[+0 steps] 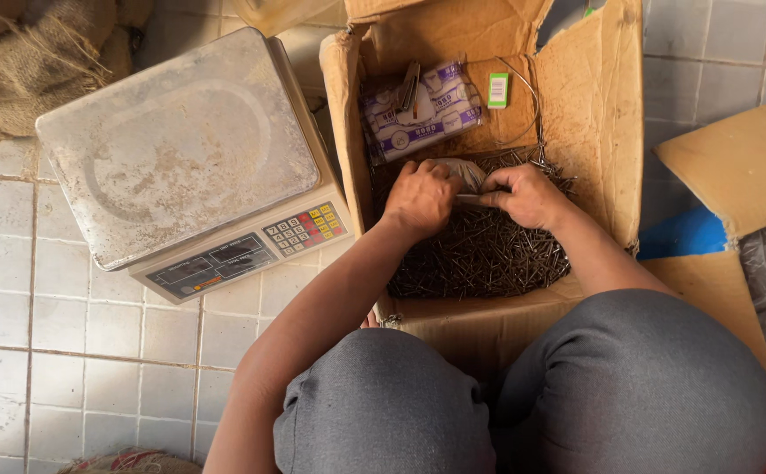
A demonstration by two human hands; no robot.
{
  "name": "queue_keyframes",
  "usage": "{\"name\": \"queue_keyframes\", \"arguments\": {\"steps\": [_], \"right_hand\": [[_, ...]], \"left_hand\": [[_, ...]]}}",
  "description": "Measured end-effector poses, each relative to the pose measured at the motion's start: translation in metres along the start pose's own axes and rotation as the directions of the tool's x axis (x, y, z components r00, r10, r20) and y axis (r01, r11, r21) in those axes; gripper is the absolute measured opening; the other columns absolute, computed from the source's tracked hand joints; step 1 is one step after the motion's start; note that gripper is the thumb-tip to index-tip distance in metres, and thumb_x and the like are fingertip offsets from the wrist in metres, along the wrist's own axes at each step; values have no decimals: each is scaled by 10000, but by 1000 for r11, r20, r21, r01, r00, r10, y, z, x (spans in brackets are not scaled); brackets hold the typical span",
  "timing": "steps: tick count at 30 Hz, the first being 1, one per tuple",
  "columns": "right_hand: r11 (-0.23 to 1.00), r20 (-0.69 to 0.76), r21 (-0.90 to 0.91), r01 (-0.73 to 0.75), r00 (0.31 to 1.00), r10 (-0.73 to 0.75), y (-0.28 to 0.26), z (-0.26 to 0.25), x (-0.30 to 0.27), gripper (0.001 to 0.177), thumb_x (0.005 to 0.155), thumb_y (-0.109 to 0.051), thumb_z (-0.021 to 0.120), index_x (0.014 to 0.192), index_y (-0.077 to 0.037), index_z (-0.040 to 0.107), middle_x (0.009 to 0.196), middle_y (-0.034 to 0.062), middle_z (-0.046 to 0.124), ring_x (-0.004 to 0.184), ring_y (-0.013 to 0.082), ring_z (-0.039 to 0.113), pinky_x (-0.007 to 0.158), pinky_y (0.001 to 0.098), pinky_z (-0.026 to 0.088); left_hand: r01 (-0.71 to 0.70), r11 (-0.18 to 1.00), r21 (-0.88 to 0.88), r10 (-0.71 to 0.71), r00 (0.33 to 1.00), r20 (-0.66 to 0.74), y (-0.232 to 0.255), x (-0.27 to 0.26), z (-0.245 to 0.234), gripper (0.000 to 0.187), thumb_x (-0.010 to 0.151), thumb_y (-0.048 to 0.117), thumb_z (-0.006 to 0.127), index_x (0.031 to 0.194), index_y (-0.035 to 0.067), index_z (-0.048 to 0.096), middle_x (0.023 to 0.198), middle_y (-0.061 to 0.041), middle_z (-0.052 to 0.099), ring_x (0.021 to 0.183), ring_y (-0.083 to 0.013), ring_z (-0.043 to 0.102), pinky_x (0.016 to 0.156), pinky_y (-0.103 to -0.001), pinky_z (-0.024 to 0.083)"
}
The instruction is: The person fills small plastic bags with nails from a large box, weighs them on a digital scale, and then places the filled bags into a larger shipping box.
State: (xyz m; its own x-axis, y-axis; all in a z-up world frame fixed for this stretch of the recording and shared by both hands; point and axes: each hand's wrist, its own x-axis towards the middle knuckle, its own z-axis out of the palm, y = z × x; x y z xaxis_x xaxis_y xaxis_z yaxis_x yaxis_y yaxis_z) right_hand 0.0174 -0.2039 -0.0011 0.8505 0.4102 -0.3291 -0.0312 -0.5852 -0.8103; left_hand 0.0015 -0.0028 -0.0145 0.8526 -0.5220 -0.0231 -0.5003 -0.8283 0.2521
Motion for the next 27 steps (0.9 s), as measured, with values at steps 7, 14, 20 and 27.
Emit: {"name": "queue_keyframes", "arguments": {"steps": [7,14,20,27], "right_hand": [[983,52,119,-138,990,133,-6,0,-1,114,760,-103,689,867,-65,681,742,53,656,682,133,572,586,257,478],[857,128,-514,-45,983,128,-158,-55,18,190,884,-87,524,1037,-89,636,841,123,638,762,252,606,732,369,507],[502,354,-779,376,924,-142,-141,-36,109,336,807,-75,528,1124,-155,609,917,104,607,886,267,591,760,383,500],[75,462,-861,503,836,-295,-45,6,184,273,775,-236,550,1018,-135,625,1099,66,540,1146,253,422,895,420,403]], "left_hand": [[0,996,-91,-7,997,-81,2,-5,4,204,748,219,434,789,181,630,791,-66,611,832,-257,595,721,-390,440],[101,990,-97,-100,995,19,2,-1,-10,215,675,215,451,730,189,657,736,-38,623,802,-232,610,703,-366,466],[185,975,-121,-166,974,155,6,11,-8,211,667,262,473,704,193,669,701,-19,626,766,-218,628,680,-367,498],[204,969,-140,-179,969,169,13,8,-7,203,673,243,532,759,121,669,754,-76,606,817,-265,587,757,-420,466]]}}
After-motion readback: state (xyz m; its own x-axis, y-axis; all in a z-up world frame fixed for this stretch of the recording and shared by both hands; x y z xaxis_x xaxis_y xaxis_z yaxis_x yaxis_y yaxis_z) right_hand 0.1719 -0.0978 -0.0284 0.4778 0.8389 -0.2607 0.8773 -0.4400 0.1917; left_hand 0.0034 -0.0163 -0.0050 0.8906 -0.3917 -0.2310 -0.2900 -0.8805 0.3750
